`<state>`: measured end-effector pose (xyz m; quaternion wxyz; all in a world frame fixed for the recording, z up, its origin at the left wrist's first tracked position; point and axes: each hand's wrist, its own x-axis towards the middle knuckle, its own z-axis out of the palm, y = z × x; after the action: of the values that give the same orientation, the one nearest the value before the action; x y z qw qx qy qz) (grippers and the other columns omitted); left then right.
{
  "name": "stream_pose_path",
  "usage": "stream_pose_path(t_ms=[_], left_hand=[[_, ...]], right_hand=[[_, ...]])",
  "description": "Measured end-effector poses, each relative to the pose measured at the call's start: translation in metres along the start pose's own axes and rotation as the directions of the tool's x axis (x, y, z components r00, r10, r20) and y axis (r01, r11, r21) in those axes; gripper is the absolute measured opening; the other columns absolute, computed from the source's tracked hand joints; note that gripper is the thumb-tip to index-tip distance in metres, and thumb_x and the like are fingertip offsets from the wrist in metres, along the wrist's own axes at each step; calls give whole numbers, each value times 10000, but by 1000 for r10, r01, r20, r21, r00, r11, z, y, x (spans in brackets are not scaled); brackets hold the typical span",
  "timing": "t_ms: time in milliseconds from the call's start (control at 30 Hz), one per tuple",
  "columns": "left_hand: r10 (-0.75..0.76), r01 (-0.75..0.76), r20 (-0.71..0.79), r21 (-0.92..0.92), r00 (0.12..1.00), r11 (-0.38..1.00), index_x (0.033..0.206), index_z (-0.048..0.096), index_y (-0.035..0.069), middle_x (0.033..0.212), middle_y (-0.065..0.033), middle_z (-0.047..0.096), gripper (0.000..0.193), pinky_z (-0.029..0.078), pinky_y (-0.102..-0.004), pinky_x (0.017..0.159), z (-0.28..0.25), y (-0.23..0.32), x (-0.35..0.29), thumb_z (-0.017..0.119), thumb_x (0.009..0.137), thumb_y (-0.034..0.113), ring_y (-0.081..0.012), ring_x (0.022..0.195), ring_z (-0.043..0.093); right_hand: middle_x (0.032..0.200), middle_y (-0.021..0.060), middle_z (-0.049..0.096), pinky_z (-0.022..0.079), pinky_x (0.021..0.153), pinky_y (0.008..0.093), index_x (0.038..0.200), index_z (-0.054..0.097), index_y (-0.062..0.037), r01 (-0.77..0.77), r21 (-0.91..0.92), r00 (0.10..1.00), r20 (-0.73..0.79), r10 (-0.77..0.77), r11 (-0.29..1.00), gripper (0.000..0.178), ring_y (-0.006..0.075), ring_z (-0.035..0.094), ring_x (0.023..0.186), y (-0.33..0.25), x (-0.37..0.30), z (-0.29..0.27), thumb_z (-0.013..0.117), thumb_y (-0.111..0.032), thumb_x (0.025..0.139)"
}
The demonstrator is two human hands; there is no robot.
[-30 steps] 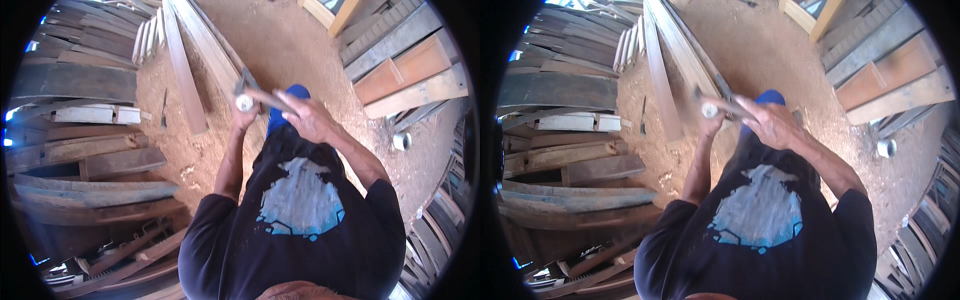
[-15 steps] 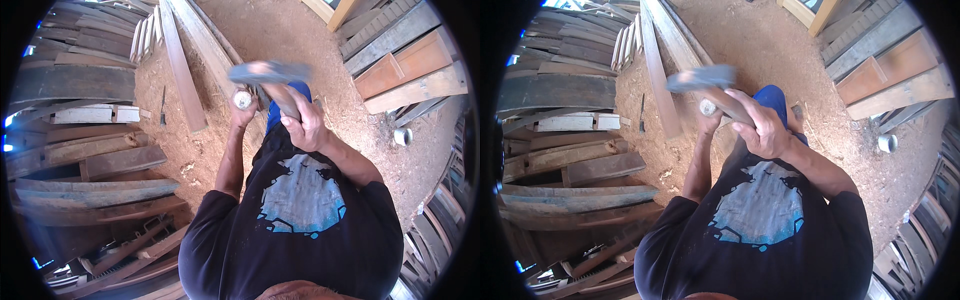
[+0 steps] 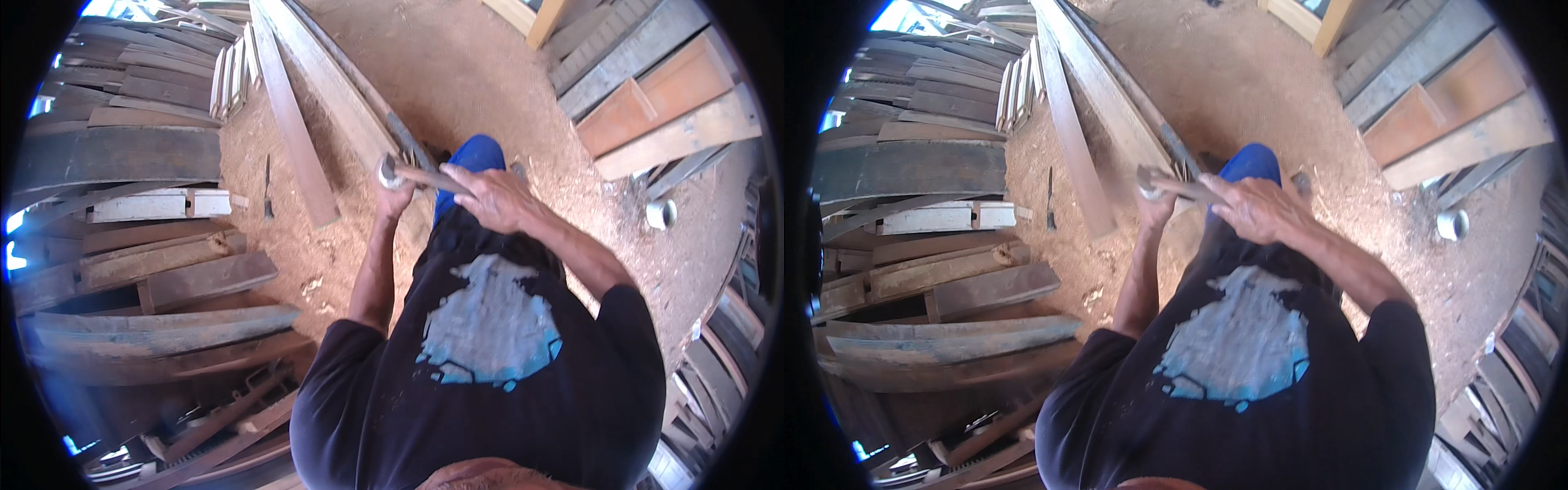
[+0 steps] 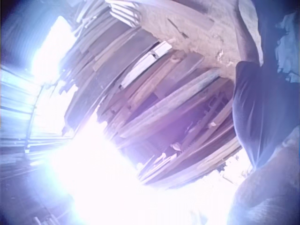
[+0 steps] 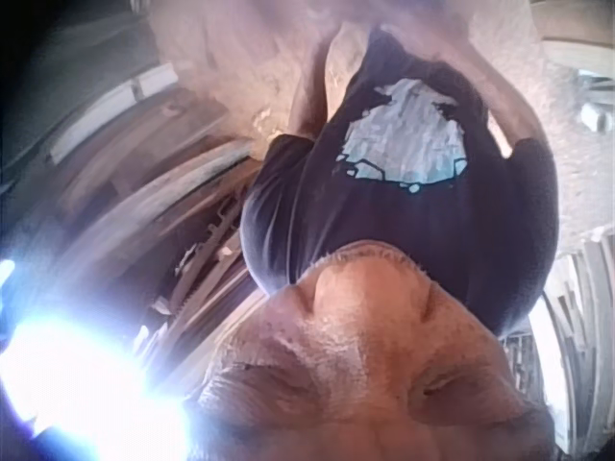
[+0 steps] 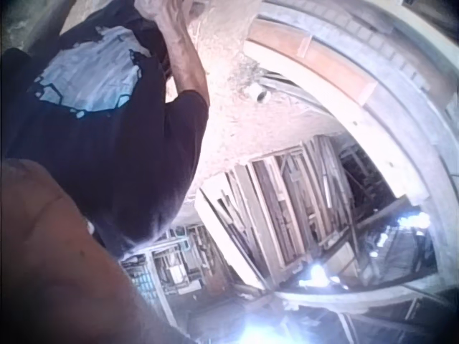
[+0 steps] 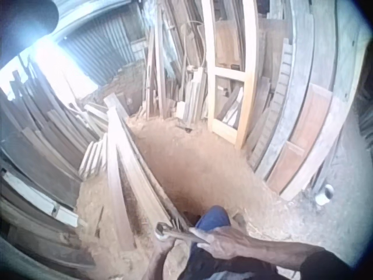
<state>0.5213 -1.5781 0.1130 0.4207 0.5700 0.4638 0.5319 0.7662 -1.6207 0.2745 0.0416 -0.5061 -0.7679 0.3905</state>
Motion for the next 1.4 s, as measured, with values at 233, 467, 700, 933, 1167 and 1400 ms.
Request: stream_pose_path(t_ms=[233,467,700,933,1167,1400], left_hand=[[-79,102,-245,82,966,991,889,611,29,777,-39,650,200,506,-282,640,38,5,18,781,807,97,-105,708,611],[-109,182,-405,145,908,972,898,641,12,795,-40,673,162,510,-296,655,35,-31,65,765,844,103,-113,699,611],[-176,182,-82,69,981,981,882,608,39,786,-22,657,237,506,-273,648,19,-9,44,818,799,110,-92,705,605],[-104,106,-37,76,994,991,842,581,50,726,0,623,230,485,-273,604,14,13,71,800,801,110,-86,653,577],[-129,128,2,90,992,988,839,583,56,751,-8,631,227,495,-280,619,7,-2,75,799,788,104,-88,667,578],[-53,43,48,177,997,983,884,583,53,750,-8,627,235,496,-284,622,15,8,62,789,782,103,-93,685,581]], right_hand=[[1181,269,650,511,897,382,1430,425,75,493,395,802,-551,-229,776,534,315,687,1013,0,-2,18,557,-217,1003],[1169,238,657,506,878,368,1425,434,66,376,613,871,-490,-39,695,582,276,674,998,25,0,65,544,-337,1019],[1181,243,644,499,890,364,1445,433,67,414,493,808,-586,-60,765,601,258,656,959,15,-12,30,536,-356,1030],[779,70,607,484,611,281,1439,425,92,543,418,658,-750,-61,728,586,119,580,675,4,-8,-13,563,-299,1025],[763,39,575,431,558,215,1417,427,103,680,396,547,-834,-68,617,590,65,492,621,-11,-11,-38,539,-334,1037],[789,198,654,523,634,404,1362,457,97,542,118,512,-831,-215,832,502,299,662,684,19,28,18,533,-275,1033]])
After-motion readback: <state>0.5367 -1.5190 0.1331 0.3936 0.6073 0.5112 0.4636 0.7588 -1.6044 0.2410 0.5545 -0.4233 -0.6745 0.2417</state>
